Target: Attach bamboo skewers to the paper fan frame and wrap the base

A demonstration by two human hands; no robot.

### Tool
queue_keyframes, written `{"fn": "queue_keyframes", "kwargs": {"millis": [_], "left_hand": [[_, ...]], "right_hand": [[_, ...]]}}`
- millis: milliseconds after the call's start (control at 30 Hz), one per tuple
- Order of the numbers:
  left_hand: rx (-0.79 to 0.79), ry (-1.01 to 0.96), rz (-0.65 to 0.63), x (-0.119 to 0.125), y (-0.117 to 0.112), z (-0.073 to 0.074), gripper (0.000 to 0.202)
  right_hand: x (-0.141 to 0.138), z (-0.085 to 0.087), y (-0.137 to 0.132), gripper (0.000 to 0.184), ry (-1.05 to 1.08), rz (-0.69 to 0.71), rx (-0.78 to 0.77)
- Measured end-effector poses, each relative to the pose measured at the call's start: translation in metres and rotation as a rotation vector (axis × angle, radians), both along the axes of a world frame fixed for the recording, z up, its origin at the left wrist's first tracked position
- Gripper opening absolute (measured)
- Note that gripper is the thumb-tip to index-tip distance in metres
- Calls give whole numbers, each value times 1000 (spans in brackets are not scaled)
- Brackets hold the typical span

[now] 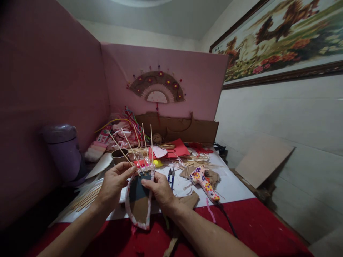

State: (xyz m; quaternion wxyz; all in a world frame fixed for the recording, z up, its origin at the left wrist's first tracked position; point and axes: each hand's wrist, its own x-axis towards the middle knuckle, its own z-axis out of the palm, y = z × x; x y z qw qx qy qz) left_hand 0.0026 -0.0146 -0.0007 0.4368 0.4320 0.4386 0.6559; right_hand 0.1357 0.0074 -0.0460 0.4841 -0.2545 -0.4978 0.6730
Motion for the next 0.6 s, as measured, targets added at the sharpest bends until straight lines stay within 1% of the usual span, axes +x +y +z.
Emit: {"fn": "queue_keyframes", "kwargs": {"millis": [200, 600], "left_hand": [[0, -1, 8, 1, 1, 1, 25], [-1, -11, 7, 1, 1, 1, 25]], "right_hand": [[0, 0, 0, 25, 33, 11, 1], [0, 0, 0, 25, 22, 7, 0]]}}
